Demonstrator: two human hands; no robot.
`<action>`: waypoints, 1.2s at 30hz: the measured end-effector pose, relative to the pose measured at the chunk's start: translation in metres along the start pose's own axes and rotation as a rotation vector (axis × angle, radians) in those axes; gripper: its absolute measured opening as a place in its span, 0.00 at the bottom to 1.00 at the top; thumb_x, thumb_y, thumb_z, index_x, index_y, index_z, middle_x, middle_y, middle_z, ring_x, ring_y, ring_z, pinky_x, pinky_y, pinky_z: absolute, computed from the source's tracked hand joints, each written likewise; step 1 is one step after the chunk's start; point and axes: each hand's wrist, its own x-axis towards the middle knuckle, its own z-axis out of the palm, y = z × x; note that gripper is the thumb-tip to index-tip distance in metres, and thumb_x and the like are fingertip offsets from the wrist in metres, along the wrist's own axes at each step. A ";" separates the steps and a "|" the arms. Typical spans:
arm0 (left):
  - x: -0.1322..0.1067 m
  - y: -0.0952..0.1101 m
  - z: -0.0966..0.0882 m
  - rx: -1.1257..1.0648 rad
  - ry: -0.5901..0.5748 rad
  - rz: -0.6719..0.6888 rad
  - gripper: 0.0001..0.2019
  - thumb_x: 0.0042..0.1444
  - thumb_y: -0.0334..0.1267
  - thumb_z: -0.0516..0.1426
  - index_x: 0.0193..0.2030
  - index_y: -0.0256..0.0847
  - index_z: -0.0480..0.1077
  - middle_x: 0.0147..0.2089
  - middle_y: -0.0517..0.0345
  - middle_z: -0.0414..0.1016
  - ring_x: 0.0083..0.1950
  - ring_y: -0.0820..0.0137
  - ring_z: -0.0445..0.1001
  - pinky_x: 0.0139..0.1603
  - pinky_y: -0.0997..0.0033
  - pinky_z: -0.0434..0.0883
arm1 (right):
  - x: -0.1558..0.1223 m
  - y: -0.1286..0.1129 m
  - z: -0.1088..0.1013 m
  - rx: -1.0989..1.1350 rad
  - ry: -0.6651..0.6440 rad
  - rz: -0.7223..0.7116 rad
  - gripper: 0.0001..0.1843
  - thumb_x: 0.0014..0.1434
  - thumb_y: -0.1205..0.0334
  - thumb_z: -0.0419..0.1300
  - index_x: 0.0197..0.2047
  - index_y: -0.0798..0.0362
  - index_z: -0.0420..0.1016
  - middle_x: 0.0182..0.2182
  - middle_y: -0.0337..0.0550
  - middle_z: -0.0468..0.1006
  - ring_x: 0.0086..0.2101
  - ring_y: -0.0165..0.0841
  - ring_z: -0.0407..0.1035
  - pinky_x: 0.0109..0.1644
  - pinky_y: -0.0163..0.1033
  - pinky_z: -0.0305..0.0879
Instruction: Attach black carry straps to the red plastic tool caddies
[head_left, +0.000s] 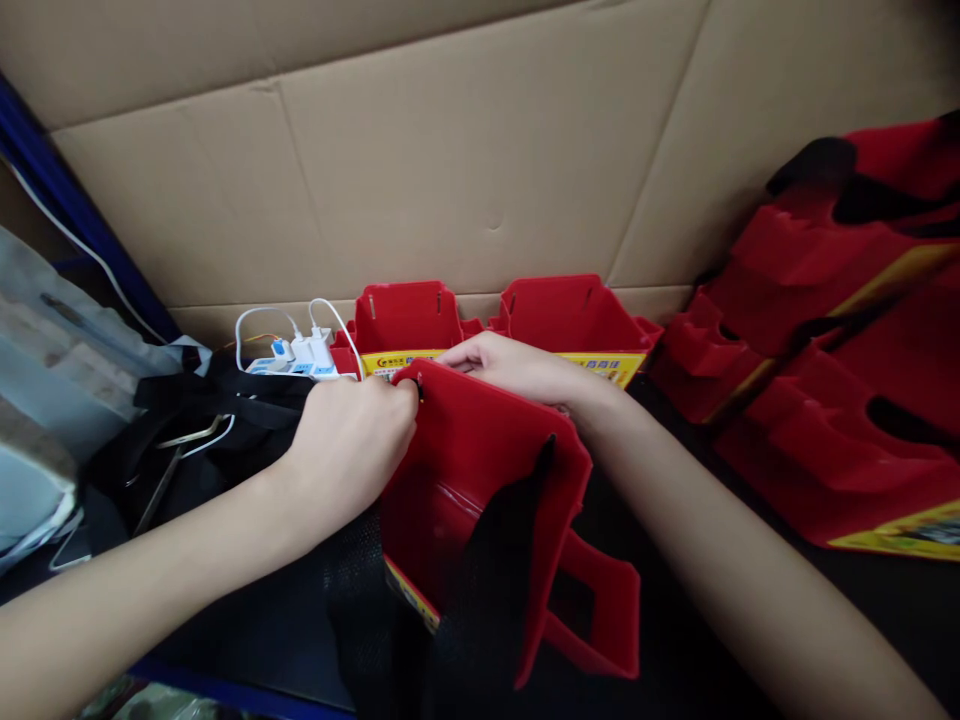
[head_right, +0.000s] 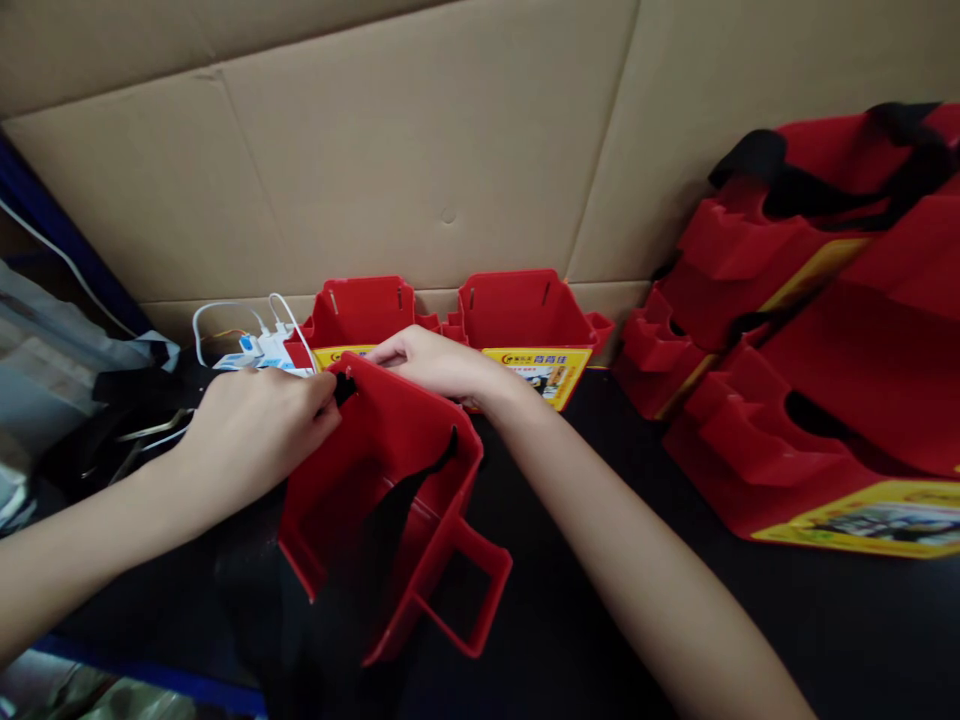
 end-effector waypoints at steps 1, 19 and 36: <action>0.001 0.001 0.000 0.000 -0.011 -0.008 0.13 0.55 0.32 0.45 0.28 0.36 0.70 0.22 0.49 0.70 0.22 0.62 0.71 0.18 0.72 0.54 | 0.000 0.000 0.000 -0.003 0.002 0.003 0.16 0.53 0.57 0.57 0.45 0.49 0.76 0.40 0.40 0.78 0.41 0.34 0.70 0.38 0.33 0.65; 0.015 -0.025 0.015 -0.613 -0.124 0.075 0.13 0.46 0.33 0.56 0.42 0.39 0.66 0.29 0.61 0.73 0.29 0.73 0.70 0.29 0.75 0.61 | 0.001 -0.003 0.008 -0.477 0.296 0.026 0.08 0.48 0.65 0.53 0.27 0.55 0.74 0.23 0.41 0.72 0.27 0.29 0.64 0.28 0.34 0.55; 0.029 -0.029 0.007 -0.599 -0.035 0.226 0.13 0.41 0.22 0.52 0.33 0.41 0.60 0.34 0.60 0.68 0.34 0.71 0.66 0.31 0.74 0.60 | 0.001 0.009 -0.017 -0.850 0.240 -0.328 0.12 0.58 0.63 0.50 0.37 0.51 0.76 0.31 0.42 0.77 0.34 0.32 0.68 0.43 0.39 0.56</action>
